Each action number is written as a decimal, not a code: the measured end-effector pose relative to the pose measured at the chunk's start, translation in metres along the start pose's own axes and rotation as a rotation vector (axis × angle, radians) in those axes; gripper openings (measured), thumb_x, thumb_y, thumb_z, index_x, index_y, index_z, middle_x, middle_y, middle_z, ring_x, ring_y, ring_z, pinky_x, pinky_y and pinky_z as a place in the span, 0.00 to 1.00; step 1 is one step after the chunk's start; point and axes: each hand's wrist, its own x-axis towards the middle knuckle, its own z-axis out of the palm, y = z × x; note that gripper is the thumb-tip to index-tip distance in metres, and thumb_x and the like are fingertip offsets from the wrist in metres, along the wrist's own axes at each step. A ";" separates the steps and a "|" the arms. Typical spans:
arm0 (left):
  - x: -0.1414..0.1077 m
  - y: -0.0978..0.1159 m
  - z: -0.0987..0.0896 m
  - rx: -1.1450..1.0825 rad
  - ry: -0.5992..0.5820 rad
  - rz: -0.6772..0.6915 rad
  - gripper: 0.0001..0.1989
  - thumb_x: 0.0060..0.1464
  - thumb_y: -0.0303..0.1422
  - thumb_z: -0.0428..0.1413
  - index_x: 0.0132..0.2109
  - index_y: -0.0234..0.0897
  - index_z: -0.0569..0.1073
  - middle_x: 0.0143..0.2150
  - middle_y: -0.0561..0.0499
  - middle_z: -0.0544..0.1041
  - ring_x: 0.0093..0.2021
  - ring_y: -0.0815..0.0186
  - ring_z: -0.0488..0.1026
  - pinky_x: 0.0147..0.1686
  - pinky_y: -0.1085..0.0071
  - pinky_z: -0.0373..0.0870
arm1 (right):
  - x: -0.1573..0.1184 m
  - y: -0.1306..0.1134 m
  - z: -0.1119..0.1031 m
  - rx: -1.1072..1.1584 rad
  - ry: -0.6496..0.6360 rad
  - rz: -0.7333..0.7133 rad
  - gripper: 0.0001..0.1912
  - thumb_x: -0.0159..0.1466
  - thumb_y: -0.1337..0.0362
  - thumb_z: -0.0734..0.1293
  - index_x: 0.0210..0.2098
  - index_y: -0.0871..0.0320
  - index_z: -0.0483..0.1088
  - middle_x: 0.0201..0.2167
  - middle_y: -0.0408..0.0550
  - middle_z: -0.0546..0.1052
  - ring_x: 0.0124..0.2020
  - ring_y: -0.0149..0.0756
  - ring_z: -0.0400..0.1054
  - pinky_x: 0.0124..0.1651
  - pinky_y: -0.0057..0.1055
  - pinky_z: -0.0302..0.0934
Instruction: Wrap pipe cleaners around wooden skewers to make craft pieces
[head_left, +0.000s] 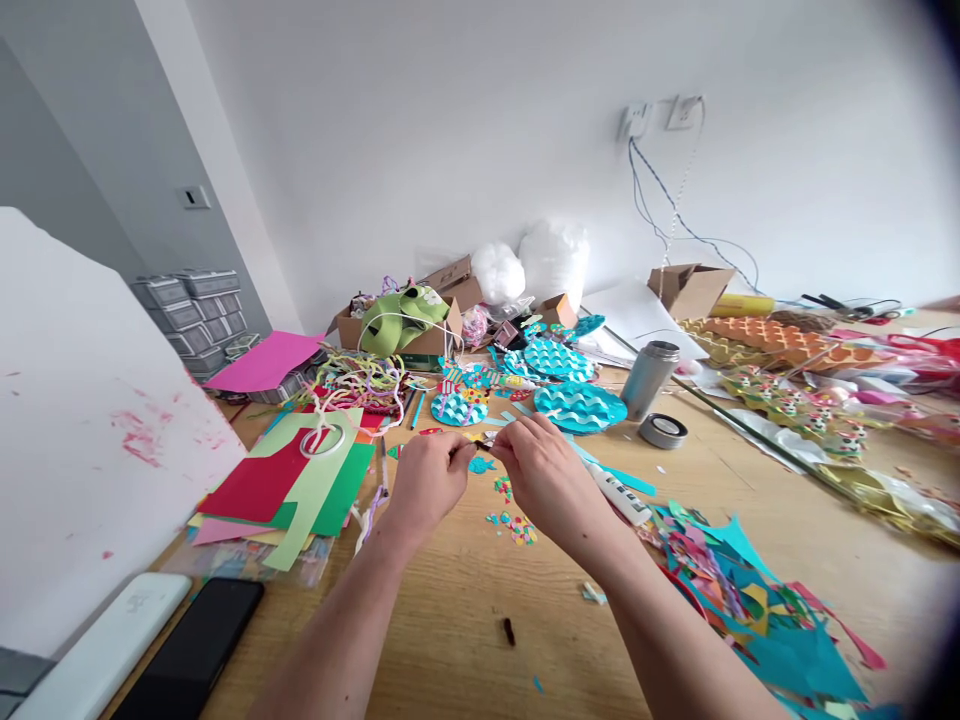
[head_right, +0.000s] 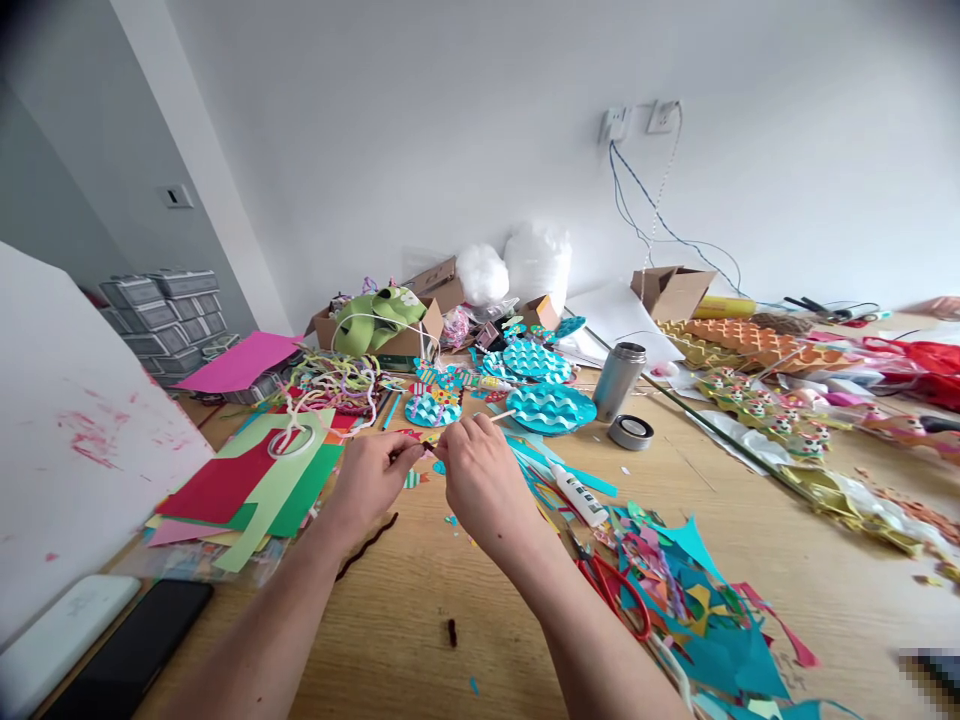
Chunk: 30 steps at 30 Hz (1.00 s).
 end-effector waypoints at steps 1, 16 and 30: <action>0.001 0.000 0.000 -0.030 0.007 -0.001 0.10 0.50 0.35 0.56 0.26 0.36 0.77 0.23 0.50 0.72 0.27 0.66 0.65 0.29 0.71 0.56 | 0.000 -0.001 0.000 0.010 0.010 0.003 0.08 0.64 0.72 0.60 0.28 0.60 0.65 0.27 0.51 0.71 0.32 0.42 0.61 0.35 0.35 0.55; 0.008 -0.003 -0.010 -1.105 -0.294 -0.447 0.09 0.37 0.30 0.64 0.26 0.28 0.74 0.15 0.60 0.56 0.16 0.80 0.50 0.16 0.81 0.43 | -0.001 -0.005 0.006 0.045 0.153 -0.013 0.08 0.67 0.69 0.57 0.30 0.58 0.62 0.31 0.50 0.70 0.35 0.41 0.59 0.39 0.36 0.54; 0.003 0.002 -0.005 -0.662 -0.048 -0.174 0.10 0.45 0.36 0.59 0.27 0.33 0.72 0.17 0.57 0.63 0.18 0.74 0.57 0.19 0.76 0.54 | 0.003 0.002 0.007 0.374 0.207 0.043 0.09 0.65 0.70 0.58 0.28 0.56 0.60 0.28 0.47 0.69 0.34 0.39 0.61 0.37 0.33 0.56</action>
